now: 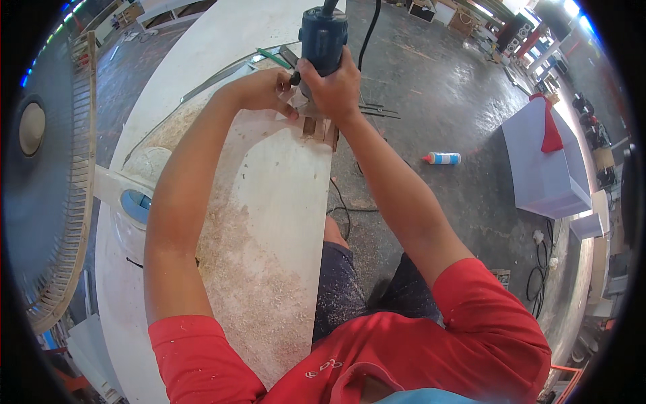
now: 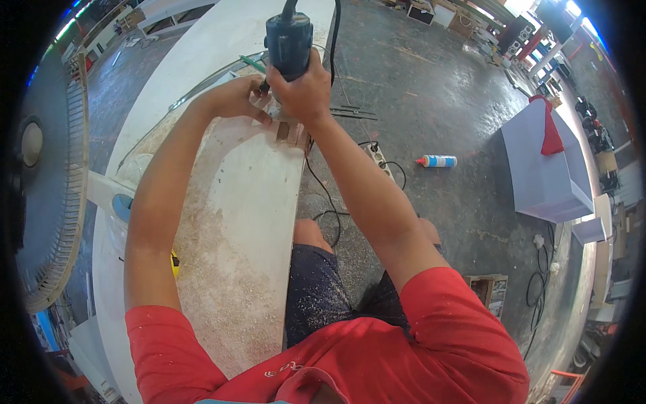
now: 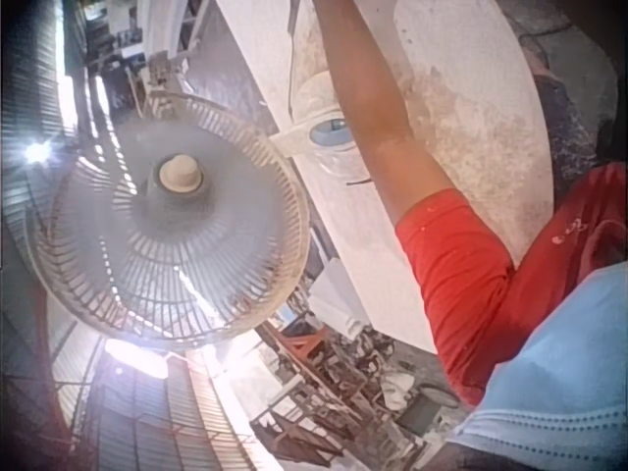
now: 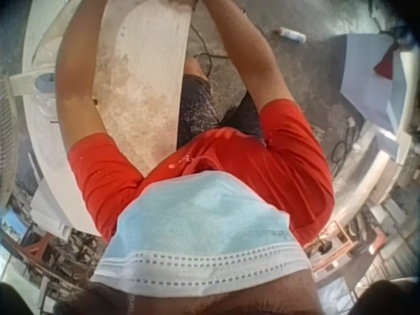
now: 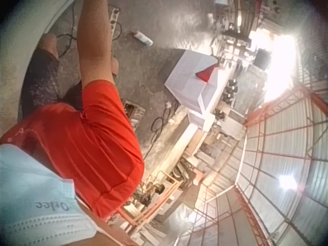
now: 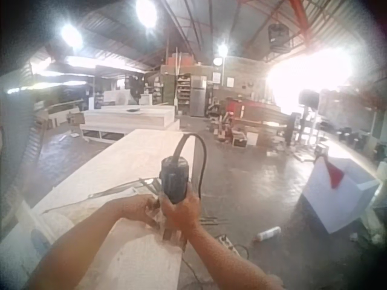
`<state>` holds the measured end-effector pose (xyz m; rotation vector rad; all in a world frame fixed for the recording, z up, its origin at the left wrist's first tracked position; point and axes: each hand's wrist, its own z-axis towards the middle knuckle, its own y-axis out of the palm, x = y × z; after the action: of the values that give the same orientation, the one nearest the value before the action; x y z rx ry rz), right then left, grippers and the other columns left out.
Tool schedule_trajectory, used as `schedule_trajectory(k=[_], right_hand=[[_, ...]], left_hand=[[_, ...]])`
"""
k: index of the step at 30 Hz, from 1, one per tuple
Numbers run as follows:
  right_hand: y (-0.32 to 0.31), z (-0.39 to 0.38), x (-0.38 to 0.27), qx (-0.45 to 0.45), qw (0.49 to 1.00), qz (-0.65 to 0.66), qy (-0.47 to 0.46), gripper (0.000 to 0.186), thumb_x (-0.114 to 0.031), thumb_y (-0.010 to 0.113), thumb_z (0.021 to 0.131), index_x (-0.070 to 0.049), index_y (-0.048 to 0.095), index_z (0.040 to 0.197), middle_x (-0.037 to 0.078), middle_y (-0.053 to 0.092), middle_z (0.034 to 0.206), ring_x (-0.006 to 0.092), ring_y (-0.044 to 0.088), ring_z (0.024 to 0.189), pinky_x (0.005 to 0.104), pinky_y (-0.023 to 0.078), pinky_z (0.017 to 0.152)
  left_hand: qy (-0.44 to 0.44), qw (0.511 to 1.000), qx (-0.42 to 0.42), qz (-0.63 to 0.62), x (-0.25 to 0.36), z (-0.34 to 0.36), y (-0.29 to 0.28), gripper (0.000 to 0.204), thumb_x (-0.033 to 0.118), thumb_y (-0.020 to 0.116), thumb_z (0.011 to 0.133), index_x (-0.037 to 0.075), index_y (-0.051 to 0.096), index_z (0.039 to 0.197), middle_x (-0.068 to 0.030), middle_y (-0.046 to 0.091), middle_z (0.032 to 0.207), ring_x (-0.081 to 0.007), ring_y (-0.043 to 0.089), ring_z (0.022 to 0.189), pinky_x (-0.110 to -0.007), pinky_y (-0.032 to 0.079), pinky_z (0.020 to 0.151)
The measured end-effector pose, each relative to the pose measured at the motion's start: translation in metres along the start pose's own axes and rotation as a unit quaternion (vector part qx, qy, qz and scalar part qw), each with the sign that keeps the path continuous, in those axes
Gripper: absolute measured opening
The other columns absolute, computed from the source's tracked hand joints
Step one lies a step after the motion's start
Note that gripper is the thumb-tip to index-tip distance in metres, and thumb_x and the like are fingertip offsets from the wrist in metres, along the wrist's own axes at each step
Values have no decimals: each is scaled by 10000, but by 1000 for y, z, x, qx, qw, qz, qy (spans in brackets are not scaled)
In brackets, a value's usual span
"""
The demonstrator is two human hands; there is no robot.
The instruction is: The person uses a hand router to cut a groove along the edge of a piece of wood, then uses pliers to remove a small metal bracket or pin.
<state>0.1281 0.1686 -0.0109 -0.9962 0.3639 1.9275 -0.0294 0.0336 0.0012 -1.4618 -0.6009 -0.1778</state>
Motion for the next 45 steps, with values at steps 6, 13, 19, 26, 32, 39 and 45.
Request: schedule_trajectory(k=[6, 13, 19, 26, 32, 39, 45], right_hand=[[3, 4, 0, 7, 1000, -12, 4, 513, -367, 851, 819, -6, 654, 1126, 182, 754, 968, 344, 755, 889, 425, 578, 803], [2, 1, 6, 1, 1000, 4, -3, 493, -332, 859, 812, -16, 653, 1130, 167, 756, 967, 321, 755, 879, 417, 580, 804], [4, 2, 8, 23, 999, -4, -49, 540, -377, 847, 780, -2, 618, 1093, 204, 760, 875, 391, 769, 799, 452, 602, 741], [4, 5, 11, 25, 998, -5, -66, 544, -355, 854, 782, 1, 604, 1107, 197, 760, 862, 389, 771, 781, 448, 606, 717], [4, 5, 10, 25, 997, 0, -72, 548, -358, 860, 782, 0, 602, 1108, 200, 758, 852, 388, 775, 789, 452, 609, 713], [4, 0, 12, 18, 997, -12, -68, 559, -357, 857, 785, 9, 597, 1119, 200, 758, 853, 390, 775, 790, 450, 609, 715], [2, 0, 12, -3, 999, 6, -41, 501, -334, 848, 820, -11, 642, 1142, 176, 761, 947, 357, 763, 853, 435, 588, 774]], left_hand=[[-16, 1000, -4, 6, 1, 0, -3, 598, 417, 999, 641, 45, 629, 928, -71, 638, 898, -224, 612, 871, -370, 488, 792], [-55, 997, -56, 16, 15, 0, -7, 760, 379, 1001, 663, 4, 649, 1223, -111, 673, 1116, -266, 617, 1051, -382, 493, 936], [-9, 999, -21, -31, 7, 1, -2, 566, 355, 1004, 649, 49, 592, 887, -34, 608, 855, -211, 593, 851, -370, 476, 774], [-32, 999, -27, -7, 10, 4, -5, 625, 344, 1007, 655, 34, 632, 1047, -61, 653, 950, -231, 625, 936, -367, 500, 852], [4, 1000, 6, -14, 9, 2, -3, 555, 318, 1015, 648, 41, 596, 884, -28, 610, 833, -195, 600, 828, -367, 490, 771], [7, 999, 27, -45, 4, -2, 7, 540, 287, 1011, 656, 44, 596, 901, -18, 599, 846, -188, 593, 836, -357, 483, 771], [-8, 1000, 20, -20, 6, -1, 5, 564, 325, 1014, 646, 59, 601, 922, -9, 596, 849, -184, 588, 837, -361, 479, 770]])
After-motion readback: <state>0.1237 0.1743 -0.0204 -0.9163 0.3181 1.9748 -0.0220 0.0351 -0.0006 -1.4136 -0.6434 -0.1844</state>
